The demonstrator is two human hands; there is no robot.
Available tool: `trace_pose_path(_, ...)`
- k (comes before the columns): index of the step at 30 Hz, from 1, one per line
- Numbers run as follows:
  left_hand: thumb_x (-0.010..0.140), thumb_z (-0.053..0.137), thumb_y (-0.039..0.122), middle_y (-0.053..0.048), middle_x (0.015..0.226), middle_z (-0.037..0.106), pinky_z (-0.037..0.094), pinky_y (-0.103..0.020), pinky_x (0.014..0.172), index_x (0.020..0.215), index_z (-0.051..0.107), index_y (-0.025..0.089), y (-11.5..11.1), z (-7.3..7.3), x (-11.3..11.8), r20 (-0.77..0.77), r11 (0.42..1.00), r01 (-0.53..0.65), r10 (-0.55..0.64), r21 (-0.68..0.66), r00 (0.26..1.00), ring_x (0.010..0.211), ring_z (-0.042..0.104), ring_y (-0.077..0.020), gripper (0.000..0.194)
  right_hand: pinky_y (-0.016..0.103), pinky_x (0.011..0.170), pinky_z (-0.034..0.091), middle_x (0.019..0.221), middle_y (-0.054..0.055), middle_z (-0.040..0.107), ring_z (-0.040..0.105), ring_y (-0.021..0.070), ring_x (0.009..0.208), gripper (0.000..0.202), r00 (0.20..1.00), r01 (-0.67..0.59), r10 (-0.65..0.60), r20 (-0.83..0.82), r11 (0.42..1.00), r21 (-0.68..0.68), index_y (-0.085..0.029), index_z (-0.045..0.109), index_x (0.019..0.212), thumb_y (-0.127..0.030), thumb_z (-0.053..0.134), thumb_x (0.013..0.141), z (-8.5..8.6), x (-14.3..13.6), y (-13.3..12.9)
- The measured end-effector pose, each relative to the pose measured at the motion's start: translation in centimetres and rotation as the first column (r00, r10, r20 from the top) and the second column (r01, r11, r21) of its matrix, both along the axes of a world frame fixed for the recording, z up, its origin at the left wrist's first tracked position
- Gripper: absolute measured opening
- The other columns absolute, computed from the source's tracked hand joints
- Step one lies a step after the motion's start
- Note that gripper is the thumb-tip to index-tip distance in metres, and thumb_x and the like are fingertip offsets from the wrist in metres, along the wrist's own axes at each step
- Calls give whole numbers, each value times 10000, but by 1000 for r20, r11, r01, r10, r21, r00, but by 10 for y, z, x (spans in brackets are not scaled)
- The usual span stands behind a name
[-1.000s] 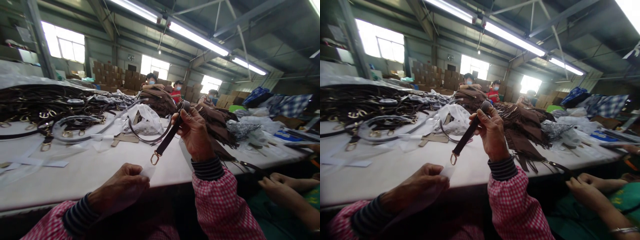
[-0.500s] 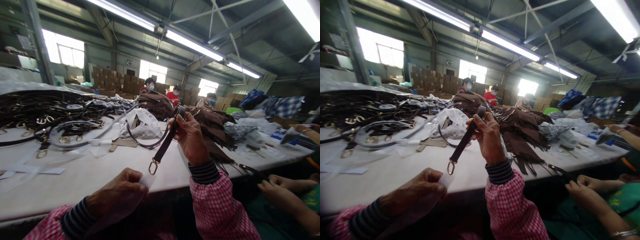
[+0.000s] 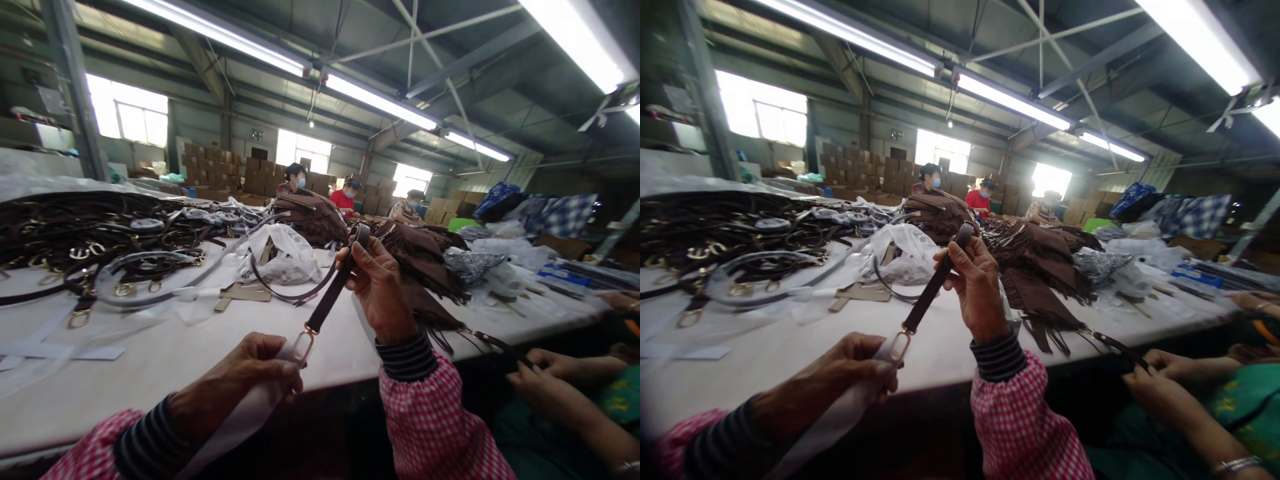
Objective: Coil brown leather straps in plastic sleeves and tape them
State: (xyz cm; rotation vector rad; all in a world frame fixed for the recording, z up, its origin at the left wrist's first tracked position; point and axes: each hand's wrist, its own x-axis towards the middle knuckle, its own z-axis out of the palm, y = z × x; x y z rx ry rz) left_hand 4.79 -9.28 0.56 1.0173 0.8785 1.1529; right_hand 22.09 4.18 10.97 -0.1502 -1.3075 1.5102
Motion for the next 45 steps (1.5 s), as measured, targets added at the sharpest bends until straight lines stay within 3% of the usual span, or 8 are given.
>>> trace_pose_path(6, 805, 853, 347, -80, 763, 743, 499, -247, 621, 914, 770, 109, -4, 3, -2, -5, 993, -116, 116, 33, 993, 639, 658, -154, 274, 149, 465, 446, 823, 13, 744, 649, 130, 709, 258, 999, 37, -36, 23, 998, -53, -205, 689, 1000, -304, 838, 814, -12, -2, -8)
trace_pose_path(14, 798, 856, 369, -107, 779, 792, 422, -215, 529, 938, 793, 116, 2, 3, -11, -140, 987, -147, 155, 72, 978, 615, 683, -160, 296, 155, 480, 439, 824, -17, 668, 567, 101, 680, 260, 999, 34, -28, 39, 988, -150, -205, 736, 935, -241, 892, 731, -34, -18, -22)
trace_pose_path(26, 787, 865, 371, -92, 771, 779, 488, -240, 586, 915, 764, 113, 6, 13, -14, -121, 986, -157, 163, 56, 979, 604, 669, -150, 305, 220, 530, 330, 776, -36, 608, 437, 92, 634, 273, 989, -47, 80, 121, 967, -250, -204, 759, 910, -219, 910, 682, -67, -32, -36)
trace_pose_path(30, 778, 870, 336, -81, 742, 768, 508, -246, 586, 920, 768, 112, 6, 10, -14, -98, 993, -113, 116, 39, 988, 580, 662, -144, 284, 225, 503, 237, 776, -19, 619, 396, 90, 611, 233, 974, -111, 160, 160, 954, -277, -201, 755, 915, -272, 890, 738, -69, -28, -37)
trace_pose_path(34, 743, 892, 322, -80, 711, 765, 491, -222, 543, 908, 776, 116, 3, 6, -16, -61, 996, -86, 86, 7, 994, 541, 658, -136, 288, 218, 524, 274, 853, 33, 673, 500, 118, 711, 226, 960, -146, 205, 188, 947, -284, -181, 770, 898, -373, 851, 809, -70, -23, -37)
trace_pose_path(38, 719, 902, 324, -83, 690, 763, 460, -200, 499, 898, 776, 123, 2, 5, -16, -22, 998, -64, 63, -30, 998, 515, 658, -136, 297, 207, 541, 311, 892, 35, 684, 517, 118, 740, 212, 959, -169, 223, 176, 945, -280, -182, 780, 902, -361, 853, 814, -71, -21, -36)
trace_pose_path(45, 767, 856, 283, -64, 736, 738, 508, -235, 582, 928, 782, 110, 6, 11, -13, -60, 992, -89, 95, 95, 994, 575, 637, -132, 248, 247, 585, 359, 792, -4, 650, 475, 101, 627, 136, 956, -166, 202, 213, 970, -178, -191, 799, 872, -287, 849, 790, -74, -19, -43)
